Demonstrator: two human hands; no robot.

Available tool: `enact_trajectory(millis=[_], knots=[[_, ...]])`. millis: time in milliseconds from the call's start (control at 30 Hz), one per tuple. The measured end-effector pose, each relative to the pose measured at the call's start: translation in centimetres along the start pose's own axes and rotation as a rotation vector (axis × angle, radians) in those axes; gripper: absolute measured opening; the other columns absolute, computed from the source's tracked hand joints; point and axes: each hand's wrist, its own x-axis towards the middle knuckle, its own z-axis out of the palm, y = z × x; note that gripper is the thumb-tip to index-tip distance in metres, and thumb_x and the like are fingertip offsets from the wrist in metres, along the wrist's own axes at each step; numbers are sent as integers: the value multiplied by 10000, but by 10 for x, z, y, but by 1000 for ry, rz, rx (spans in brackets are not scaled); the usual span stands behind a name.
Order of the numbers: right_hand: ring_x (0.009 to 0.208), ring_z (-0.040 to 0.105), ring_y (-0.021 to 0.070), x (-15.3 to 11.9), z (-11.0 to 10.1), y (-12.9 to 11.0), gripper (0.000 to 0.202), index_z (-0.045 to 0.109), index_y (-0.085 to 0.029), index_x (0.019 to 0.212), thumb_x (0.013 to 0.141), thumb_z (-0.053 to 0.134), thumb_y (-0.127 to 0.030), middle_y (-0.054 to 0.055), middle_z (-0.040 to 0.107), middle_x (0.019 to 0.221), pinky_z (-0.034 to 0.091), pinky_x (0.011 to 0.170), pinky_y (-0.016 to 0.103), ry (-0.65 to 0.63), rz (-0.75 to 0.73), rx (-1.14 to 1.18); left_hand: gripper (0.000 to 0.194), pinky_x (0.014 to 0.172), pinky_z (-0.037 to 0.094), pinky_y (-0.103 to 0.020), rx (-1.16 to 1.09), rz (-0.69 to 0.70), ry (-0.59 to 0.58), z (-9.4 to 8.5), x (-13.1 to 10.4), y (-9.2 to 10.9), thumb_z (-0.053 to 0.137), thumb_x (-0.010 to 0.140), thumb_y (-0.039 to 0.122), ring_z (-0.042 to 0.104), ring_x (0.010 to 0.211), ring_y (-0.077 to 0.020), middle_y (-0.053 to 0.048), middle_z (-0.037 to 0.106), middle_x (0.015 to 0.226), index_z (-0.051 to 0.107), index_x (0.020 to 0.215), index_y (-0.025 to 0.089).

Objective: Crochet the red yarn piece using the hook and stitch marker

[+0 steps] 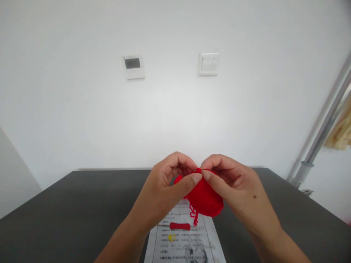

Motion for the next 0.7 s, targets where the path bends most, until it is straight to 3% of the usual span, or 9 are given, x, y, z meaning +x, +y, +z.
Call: enact_trajectory(millis=[700], knots=[[514, 505, 101, 0, 1, -1, 87, 695, -207, 766, 841, 695, -252, -25, 624, 625, 392, 450, 194, 14, 0, -3, 157, 579, 409, -212, -50, -19, 46, 0, 3, -4, 708, 860, 305, 507, 615, -95, 30, 606, 686, 642, 795, 179]])
